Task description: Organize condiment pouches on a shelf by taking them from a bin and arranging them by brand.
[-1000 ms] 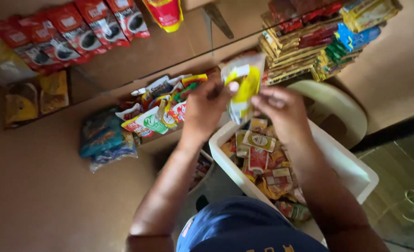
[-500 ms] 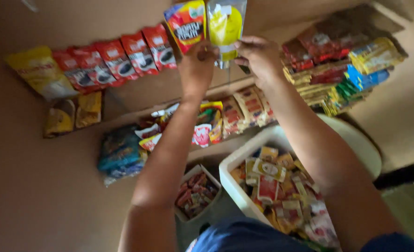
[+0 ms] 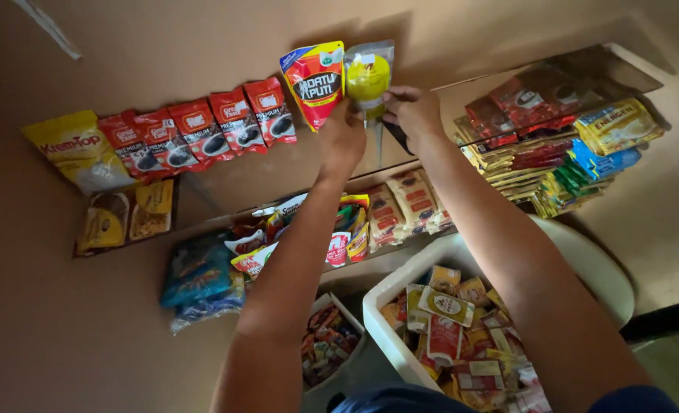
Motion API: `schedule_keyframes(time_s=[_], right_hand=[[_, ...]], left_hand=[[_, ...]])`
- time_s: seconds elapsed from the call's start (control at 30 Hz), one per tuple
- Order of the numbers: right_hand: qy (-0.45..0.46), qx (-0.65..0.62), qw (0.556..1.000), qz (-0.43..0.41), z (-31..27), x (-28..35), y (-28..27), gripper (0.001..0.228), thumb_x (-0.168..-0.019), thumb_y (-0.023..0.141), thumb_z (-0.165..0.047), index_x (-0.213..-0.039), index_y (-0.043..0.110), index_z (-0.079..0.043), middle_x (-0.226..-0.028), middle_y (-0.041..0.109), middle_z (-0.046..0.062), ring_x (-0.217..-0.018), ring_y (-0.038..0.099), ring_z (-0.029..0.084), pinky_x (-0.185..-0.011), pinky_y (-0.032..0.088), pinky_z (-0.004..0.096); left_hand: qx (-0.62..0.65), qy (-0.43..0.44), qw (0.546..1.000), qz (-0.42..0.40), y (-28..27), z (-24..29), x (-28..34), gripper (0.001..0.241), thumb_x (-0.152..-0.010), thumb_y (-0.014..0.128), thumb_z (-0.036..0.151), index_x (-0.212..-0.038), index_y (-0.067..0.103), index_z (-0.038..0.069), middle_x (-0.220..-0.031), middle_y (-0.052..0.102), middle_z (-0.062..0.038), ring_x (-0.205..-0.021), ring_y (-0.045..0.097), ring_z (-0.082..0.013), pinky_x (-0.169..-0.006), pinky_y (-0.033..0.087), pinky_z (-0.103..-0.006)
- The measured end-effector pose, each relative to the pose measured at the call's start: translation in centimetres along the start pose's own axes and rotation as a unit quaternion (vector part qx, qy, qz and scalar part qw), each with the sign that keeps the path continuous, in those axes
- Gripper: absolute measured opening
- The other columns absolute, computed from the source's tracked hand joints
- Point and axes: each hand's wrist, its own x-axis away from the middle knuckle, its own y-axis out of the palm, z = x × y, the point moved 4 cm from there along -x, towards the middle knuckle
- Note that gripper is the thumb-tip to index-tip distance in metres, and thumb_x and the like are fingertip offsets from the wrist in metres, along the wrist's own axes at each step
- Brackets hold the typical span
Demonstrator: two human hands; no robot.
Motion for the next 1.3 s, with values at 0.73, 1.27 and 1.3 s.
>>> schedule_keyframes(time_s=[0.73, 1.27, 1.3], right_hand=[[-0.054, 0.096, 0.994, -0.016, 0.0, 0.2, 0.7, 0.026, -0.094, 0.073, -0.01, -0.116, 0.073, 0.004, -0.099, 0.075, 0.009, -0.086, 0.068, 0.015, -0.074, 0.057, 0.029], [-0.115, 0.107, 0.986, -0.061, 0.6, 0.5, 0.8, 0.023, -0.094, 0.075, -0.004, -0.116, 0.073, 0.002, -0.102, 0.077, 0.009, -0.09, 0.07, 0.013, -0.08, 0.057, 0.028], [-0.116, 0.107, 0.986, -0.061, 0.5, 0.4, 0.9, 0.023, -0.094, 0.075, -0.004, -0.116, 0.073, 0.002, -0.102, 0.077, 0.009, -0.09, 0.07, 0.013, -0.08, 0.057, 0.028]], left_hand=[[-0.012, 0.025, 1.0, 0.007, 0.9, -0.7, 0.7, 0.044, -0.093, 0.065, 0.013, -0.136, 0.06, 0.003, -0.104, 0.071, -0.026, -0.097, 0.071, -0.0407, -0.081, 0.056, -0.0469], [0.006, -0.024, 1.0, -0.015, -0.4, 0.0, 2.1, 0.048, -0.092, 0.066, 0.014, -0.139, 0.06, 0.007, -0.107, 0.074, -0.021, -0.099, 0.074, -0.0352, -0.085, 0.057, -0.0432], [0.006, -0.024, 1.0, -0.014, -0.3, -0.2, 1.9, 0.048, -0.092, 0.066, 0.014, -0.139, 0.06, 0.007, -0.107, 0.074, -0.021, -0.099, 0.074, -0.0352, -0.085, 0.057, -0.0432]])
